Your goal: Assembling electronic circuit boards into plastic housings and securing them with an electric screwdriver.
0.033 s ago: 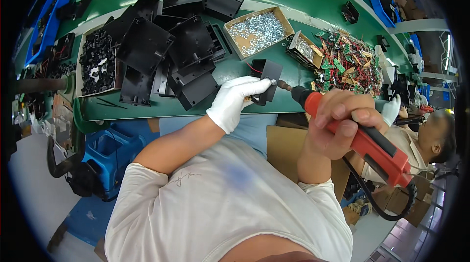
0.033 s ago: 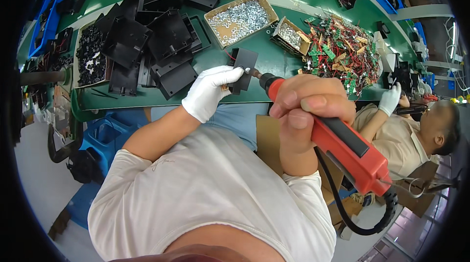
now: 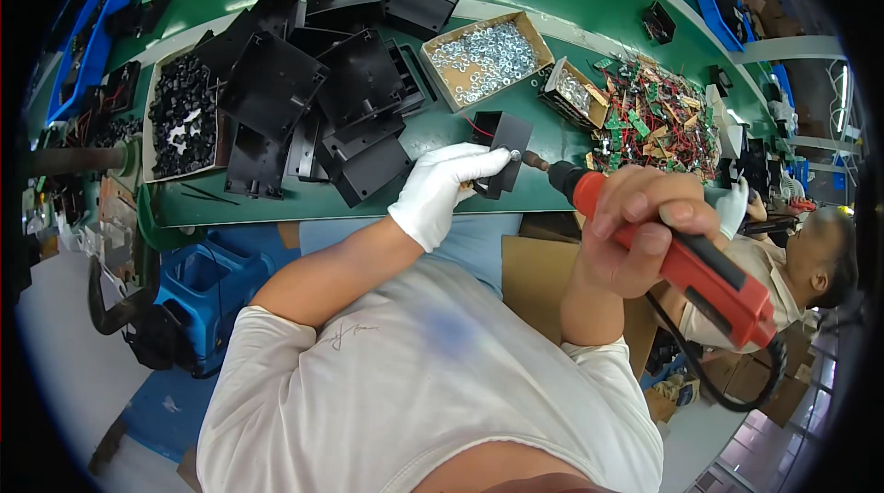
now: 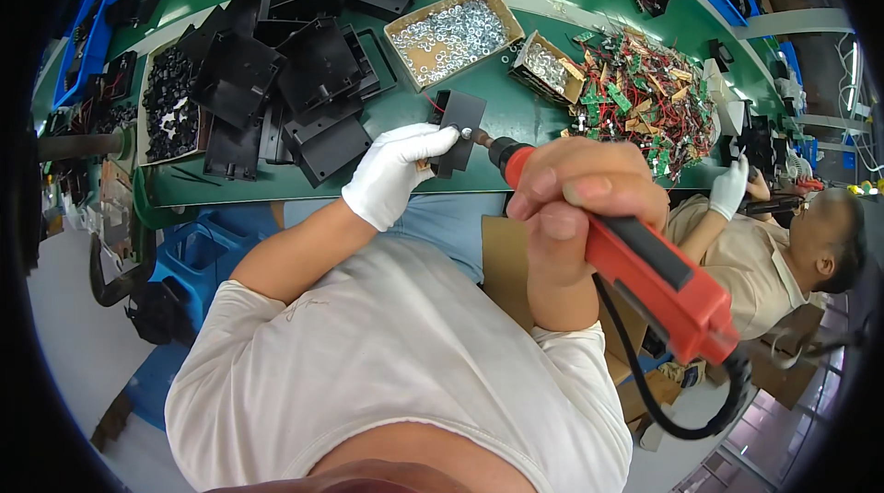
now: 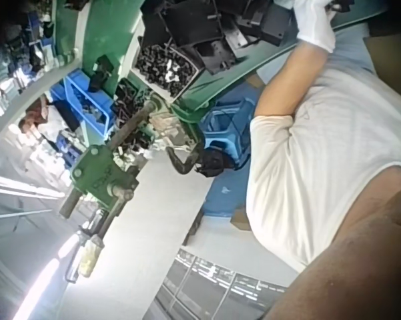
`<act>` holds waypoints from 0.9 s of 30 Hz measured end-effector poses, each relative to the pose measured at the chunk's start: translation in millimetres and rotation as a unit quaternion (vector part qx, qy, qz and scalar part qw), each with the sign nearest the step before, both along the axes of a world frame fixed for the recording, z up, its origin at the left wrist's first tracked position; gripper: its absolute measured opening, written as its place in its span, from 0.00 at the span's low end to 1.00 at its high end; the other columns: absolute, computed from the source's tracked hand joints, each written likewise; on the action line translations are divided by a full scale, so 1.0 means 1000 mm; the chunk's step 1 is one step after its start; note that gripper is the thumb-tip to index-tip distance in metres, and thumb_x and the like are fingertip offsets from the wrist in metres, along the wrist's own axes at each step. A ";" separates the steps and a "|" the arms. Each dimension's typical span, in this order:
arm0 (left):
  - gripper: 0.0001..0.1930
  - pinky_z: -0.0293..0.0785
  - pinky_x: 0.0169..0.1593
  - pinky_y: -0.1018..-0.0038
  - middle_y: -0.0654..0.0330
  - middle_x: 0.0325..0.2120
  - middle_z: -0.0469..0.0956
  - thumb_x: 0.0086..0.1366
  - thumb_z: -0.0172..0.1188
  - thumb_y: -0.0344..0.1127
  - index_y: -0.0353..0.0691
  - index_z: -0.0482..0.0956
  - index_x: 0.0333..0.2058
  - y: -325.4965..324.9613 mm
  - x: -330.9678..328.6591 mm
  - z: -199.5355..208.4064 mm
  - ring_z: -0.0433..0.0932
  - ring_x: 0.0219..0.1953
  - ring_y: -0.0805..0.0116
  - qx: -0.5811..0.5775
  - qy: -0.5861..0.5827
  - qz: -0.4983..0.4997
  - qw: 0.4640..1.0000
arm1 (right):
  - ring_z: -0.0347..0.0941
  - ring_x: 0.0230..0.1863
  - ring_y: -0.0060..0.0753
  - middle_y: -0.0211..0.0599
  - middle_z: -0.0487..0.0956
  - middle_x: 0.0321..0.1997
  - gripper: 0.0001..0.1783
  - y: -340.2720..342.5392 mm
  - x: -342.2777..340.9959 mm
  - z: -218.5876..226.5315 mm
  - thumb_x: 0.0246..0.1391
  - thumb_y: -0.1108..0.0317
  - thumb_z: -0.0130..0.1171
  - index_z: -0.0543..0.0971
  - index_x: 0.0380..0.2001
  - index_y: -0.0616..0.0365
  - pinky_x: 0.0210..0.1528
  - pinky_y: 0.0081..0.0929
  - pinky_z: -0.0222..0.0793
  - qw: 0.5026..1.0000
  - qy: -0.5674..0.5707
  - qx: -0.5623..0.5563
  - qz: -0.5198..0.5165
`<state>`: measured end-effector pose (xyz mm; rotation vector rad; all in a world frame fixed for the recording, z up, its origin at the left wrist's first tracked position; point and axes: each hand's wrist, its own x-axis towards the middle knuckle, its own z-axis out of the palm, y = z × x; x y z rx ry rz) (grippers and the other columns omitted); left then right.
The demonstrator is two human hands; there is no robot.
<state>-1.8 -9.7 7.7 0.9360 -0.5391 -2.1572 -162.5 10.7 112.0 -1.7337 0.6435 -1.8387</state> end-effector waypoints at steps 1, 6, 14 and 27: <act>0.10 0.67 0.47 0.79 0.66 0.33 0.83 0.64 0.68 0.40 0.40 0.88 0.36 0.000 0.000 -0.001 0.75 0.37 0.76 -0.005 -0.004 -0.003 1.000 | 0.68 0.19 0.22 0.36 0.77 0.36 0.08 -0.001 0.000 -0.001 0.67 0.66 0.59 0.73 0.46 0.50 0.22 0.19 0.63 1.000 0.001 0.005 -0.007; 0.09 0.67 0.46 0.79 0.67 0.32 0.83 0.63 0.69 0.40 0.41 0.88 0.35 0.001 -0.005 0.000 0.75 0.36 0.76 -0.022 -0.042 -0.006 0.999 | 0.67 0.18 0.21 0.34 0.77 0.30 0.09 -0.008 -0.006 0.001 0.67 0.61 0.62 0.74 0.41 0.51 0.21 0.19 0.64 0.997 0.082 0.009 0.011; 0.10 0.66 0.45 0.81 0.67 0.31 0.83 0.62 0.70 0.40 0.40 0.88 0.35 -0.006 -0.004 0.001 0.74 0.35 0.76 -0.023 -0.050 -0.028 0.998 | 0.66 0.17 0.21 0.31 0.75 0.23 0.18 -0.007 -0.006 -0.003 0.64 0.51 0.65 0.74 0.31 0.53 0.21 0.19 0.64 0.997 0.026 0.049 0.056; 0.13 0.74 0.44 0.76 0.60 0.36 0.84 0.61 0.70 0.38 0.32 0.88 0.37 0.001 -0.016 0.000 0.77 0.39 0.71 -0.087 -0.065 -0.016 0.994 | 0.66 0.19 0.23 0.28 0.76 0.22 0.20 0.018 -0.020 -0.019 0.61 0.48 0.68 0.76 0.28 0.51 0.26 0.21 0.63 0.996 -0.076 0.047 0.004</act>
